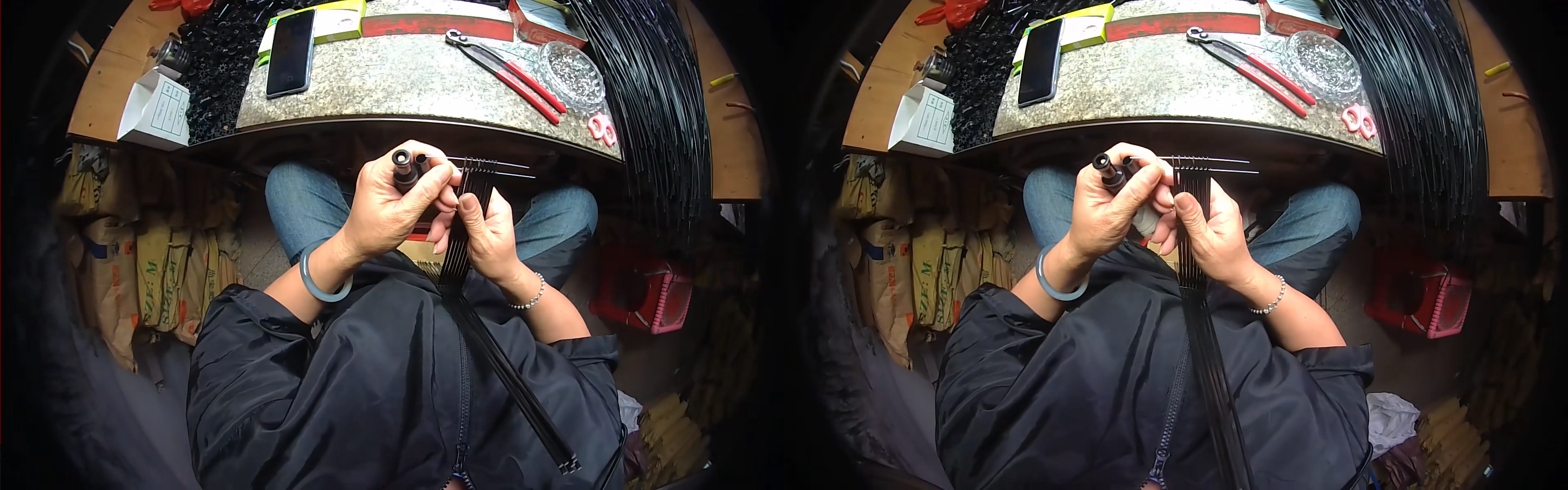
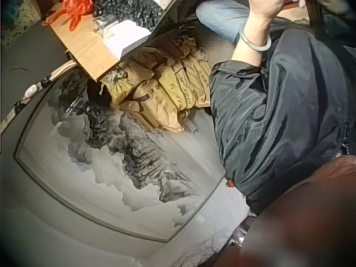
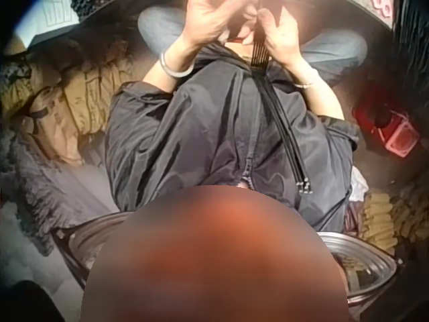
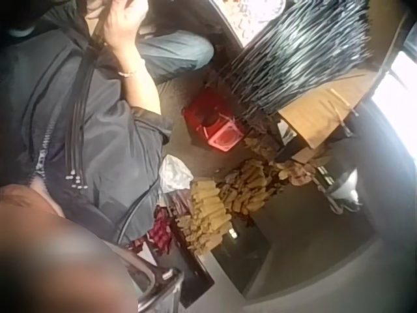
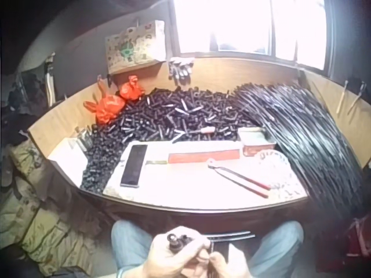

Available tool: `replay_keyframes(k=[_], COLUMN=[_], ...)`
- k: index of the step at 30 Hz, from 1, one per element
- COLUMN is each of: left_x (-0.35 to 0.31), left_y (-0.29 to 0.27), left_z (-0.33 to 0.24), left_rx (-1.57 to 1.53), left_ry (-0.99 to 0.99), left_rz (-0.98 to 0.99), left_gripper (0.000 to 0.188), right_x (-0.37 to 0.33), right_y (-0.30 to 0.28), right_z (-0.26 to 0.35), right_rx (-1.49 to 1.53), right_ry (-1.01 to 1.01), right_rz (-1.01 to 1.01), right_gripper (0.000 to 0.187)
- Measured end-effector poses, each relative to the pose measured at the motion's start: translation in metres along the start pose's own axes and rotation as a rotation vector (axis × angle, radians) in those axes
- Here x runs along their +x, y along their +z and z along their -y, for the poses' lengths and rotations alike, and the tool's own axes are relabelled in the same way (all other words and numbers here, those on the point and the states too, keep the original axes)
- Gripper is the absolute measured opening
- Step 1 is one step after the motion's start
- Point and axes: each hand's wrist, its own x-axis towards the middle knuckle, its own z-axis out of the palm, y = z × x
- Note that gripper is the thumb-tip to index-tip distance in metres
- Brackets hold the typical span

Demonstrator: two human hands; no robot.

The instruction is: Assembling umbrella ribs by attaching small caps to the ends of black rods.

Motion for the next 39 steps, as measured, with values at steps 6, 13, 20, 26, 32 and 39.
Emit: replay_keyframes(k=[6,13,20,26,32,39], left_x=[0.001,0.000,-0.001,-0.002,-0.006,0.006], left_y=[-0.025,-0.013,-0.013,-0.005,-0.003,-0.033], left_z=[0.002,-0.019,-0.018,-0.011,0.000,0.008], left_rx=[-0.358,0.280,0.291,0.296,-0.006,-0.477], left_ry=[-0.131,0.055,-0.015,-0.042,-0.041,-0.192], left_rz=[-0.104,-0.083,-0.042,-0.056,-0.085,-0.050], left_gripper=[0.036,0.018,0.014,0.012,0.014,0.045], right_x=[-0.001,0.001,0.001,0.002,0.001,0.001], right_y=[-0.003,0.001,0.000,0.001,-0.002,0.002], right_z=[0.002,0.001,0.003,-0.002,-0.005,0.001], right_rx=[-0.077,-0.119,-0.063,-0.032,-0.068,-0.104], right_ry=[0.066,0.047,0.078,0.035,0.021,0.047], right_rz=[-0.012,-0.013,0.004,0.008,-0.016,-0.002], right_gripper=[0.037,0.031,0.038,0.036,0.039,0.029])
